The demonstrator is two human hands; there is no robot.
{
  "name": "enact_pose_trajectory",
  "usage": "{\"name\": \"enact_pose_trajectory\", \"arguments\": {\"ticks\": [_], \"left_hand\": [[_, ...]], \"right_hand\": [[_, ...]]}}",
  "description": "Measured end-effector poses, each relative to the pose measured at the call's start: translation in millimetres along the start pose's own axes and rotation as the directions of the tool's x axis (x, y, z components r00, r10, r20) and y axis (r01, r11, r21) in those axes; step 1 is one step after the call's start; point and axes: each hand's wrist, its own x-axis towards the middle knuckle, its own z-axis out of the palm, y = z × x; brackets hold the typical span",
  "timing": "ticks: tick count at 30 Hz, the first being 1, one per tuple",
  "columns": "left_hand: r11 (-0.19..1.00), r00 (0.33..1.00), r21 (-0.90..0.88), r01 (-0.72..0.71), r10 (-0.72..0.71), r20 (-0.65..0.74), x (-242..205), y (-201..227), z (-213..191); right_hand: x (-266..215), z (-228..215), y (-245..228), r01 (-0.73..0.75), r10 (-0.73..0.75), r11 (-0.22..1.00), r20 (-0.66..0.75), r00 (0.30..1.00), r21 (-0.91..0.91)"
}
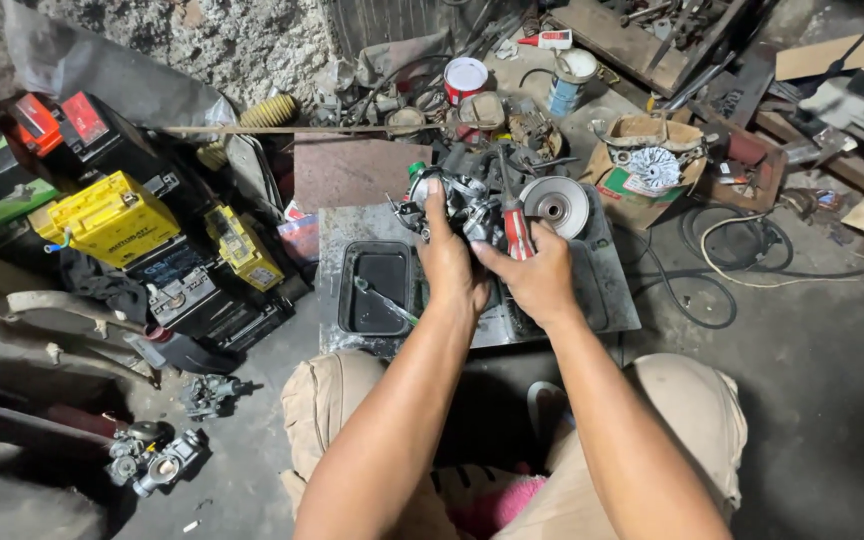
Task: The person uses a screwdriver to loosen and remove screws from a carburetor held in their left hand. They then use a metal file to scrape and clean the interior surfaces of the carburetor body.
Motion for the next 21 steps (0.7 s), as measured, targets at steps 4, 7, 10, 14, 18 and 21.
{"name": "enact_pose_trajectory", "arguments": {"ticks": [4,7,10,14,18,21], "left_hand": [[1.0,1.0,-0.029,0.008,-0.008,0.004,0,4,1],[0.997,0.998,-0.036,0.067,-0.066,0.009,0,9,0],[0.995,0.997,-0.065,0.081,-0.081,0.01,-7,20,8],[0.983,0.986,-0.086,0.159,-0.154,0.06,-8,32,15],[0.981,0.981,-0.039,0.191,-0.189,0.04,-4,33,11],[0.972,0.978,-0.119,0.202,-0.194,0.076,-1,42,7]], "right_hand": [[1,2,-1,-0.068,0.068,0.996,-0.011,0.998,0.053],[-1,1,-5,-0.088,0.088,0.991,0.005,0.996,0.102],[0,0,4,-0.041,0.037,0.995,0.05,0.998,0.09],[3,-5,-7,-0.101,0.087,0.971,0.072,0.994,0.215],[5,-8,0,-0.124,0.115,0.93,0.045,0.992,0.345],[13,-18,-7,-0.124,0.129,0.933,0.007,0.992,0.338]]}}
